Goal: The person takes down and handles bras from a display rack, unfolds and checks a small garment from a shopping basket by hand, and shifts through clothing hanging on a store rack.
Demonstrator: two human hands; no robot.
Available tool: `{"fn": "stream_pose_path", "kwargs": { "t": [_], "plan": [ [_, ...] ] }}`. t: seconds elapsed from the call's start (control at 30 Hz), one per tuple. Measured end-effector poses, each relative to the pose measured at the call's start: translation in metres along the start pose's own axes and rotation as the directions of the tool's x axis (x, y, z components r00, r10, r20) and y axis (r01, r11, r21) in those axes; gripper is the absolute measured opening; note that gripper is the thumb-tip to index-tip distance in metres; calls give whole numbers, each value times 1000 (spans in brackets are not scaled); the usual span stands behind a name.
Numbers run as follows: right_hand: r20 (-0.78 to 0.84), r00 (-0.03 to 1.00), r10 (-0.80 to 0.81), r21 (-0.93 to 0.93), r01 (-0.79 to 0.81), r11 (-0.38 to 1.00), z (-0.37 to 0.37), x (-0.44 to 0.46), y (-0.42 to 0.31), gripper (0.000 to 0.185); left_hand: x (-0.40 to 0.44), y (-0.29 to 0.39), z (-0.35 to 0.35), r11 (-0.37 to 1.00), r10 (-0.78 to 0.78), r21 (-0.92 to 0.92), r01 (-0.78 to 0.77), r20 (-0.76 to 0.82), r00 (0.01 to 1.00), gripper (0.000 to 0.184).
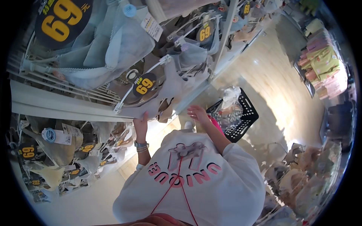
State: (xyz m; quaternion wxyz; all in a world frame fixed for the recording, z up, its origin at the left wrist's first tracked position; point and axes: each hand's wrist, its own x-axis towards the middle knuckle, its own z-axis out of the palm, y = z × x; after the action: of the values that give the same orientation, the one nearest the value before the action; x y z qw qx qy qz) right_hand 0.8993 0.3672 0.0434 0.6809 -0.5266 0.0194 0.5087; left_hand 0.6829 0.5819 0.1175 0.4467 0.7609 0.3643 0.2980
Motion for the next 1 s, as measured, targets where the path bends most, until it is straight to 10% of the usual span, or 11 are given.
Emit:
{"fn": "stream_pose_path", "kwargs": {
  "t": [0.07,0.13,0.23,0.43,0.6,0.8,0.93,1.0],
  "plan": [
    [-114,949,-293,-463,210,861,-21,-14,9,37,-4,1,4,991,-19,129,28,-72,997,35],
    [77,741,-667,-921,310,237,-51,-24,23,45,-9,18,11,998,-6,62,20,-209,978,39],
    [203,554,-807,-979,124,-161,-60,-69,15,51,-24,34,30,995,88,72,-64,-408,909,47],
    [-156,836,-526,-983,-80,164,-93,-110,32,37,-86,82,74,934,349,236,-267,-452,821,59],
    [-264,844,-467,-953,-153,261,-121,-155,65,31,-111,100,121,933,352,-160,-323,210,912,27],
    [-290,781,-552,-942,-131,309,-142,-201,71,21,-130,135,227,760,590,-230,-607,635,499,18],
    [-211,780,-588,-946,-13,323,-165,-198,91,20,-150,104,302,709,534,-15,-705,664,523,13],
    [-131,793,-595,-948,76,309,-179,-189,99,20,-159,98,316,623,261,246,-742,829,494,12]
  ]
}}
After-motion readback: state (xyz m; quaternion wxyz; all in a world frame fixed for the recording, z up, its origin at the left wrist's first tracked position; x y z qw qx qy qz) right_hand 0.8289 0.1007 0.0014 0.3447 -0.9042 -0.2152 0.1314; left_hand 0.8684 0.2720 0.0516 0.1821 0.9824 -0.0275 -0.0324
